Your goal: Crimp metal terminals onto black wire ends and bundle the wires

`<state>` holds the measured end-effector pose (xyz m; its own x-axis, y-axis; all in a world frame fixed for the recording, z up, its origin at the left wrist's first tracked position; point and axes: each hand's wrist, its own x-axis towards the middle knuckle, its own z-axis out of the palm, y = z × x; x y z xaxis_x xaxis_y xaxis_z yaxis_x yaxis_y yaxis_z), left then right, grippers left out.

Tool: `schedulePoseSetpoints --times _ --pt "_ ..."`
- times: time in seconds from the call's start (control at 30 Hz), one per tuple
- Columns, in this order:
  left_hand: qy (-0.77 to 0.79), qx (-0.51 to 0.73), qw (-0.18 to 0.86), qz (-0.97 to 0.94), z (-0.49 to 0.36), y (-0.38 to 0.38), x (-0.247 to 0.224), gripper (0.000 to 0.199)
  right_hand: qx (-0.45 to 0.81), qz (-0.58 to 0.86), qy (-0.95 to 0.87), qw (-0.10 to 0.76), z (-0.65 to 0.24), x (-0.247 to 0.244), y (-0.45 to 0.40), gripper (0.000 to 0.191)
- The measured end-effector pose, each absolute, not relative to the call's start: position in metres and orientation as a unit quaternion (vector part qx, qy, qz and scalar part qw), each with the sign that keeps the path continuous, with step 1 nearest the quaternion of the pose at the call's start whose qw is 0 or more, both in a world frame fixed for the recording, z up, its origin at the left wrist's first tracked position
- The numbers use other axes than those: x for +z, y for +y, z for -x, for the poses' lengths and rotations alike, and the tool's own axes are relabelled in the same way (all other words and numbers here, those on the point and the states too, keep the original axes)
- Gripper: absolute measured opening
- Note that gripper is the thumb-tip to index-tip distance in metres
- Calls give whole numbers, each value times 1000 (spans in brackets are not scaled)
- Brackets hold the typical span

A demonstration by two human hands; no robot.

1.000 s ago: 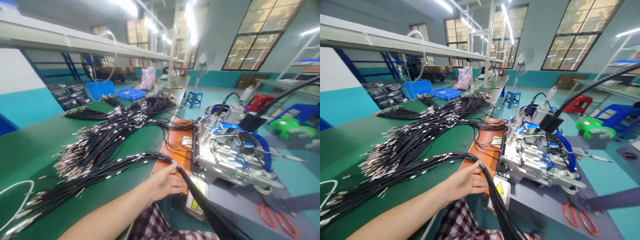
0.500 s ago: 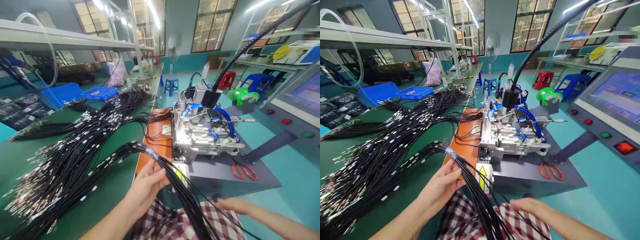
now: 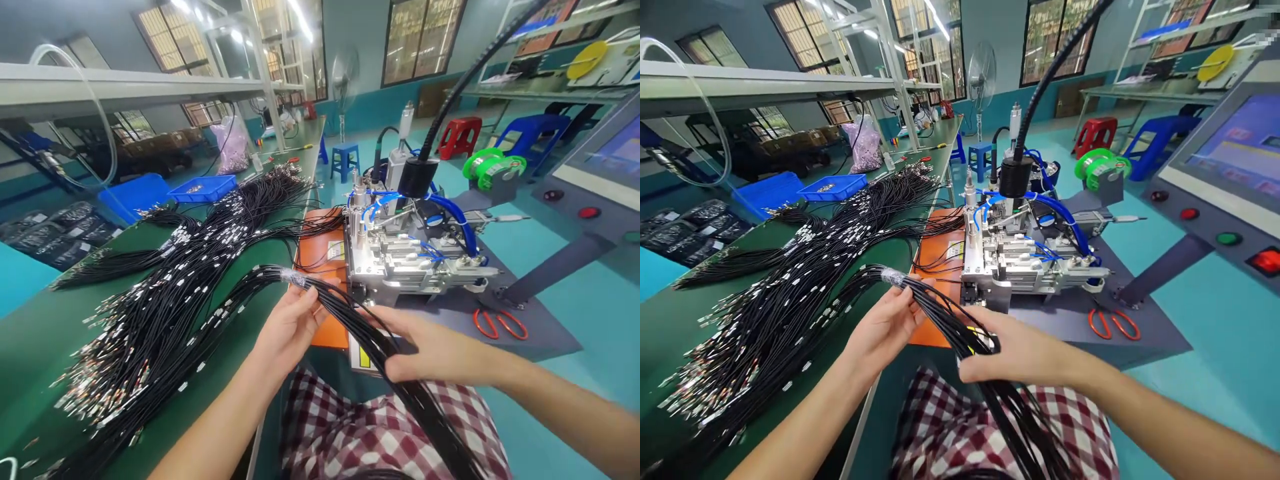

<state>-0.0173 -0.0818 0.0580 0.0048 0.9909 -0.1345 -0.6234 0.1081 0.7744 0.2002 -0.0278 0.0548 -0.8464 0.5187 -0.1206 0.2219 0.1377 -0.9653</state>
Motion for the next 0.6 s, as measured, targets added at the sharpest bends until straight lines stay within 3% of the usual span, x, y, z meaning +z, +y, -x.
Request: schedulePoseSetpoints --times 0.07,0.2,0.3,0.37,0.47,0.6 --pt "344 594 671 -280 10 -94 57 14 670 200 -705 121 -178 52 -32 77" --pt "436 504 638 -386 9 -128 60 17 763 176 -622 -17 -164 45 -52 55" --pt "580 367 471 -555 22 -154 74 15 715 286 -637 19 -167 46 -74 37" --pt "613 323 289 -660 33 -165 86 15 642 342 -681 80 -170 50 -86 24" --pt "604 298 21 -739 45 -166 104 29 558 368 -736 107 -170 58 -95 16" --pt "563 229 -40 -793 49 -150 113 32 513 355 -777 79 -169 64 -96 16"
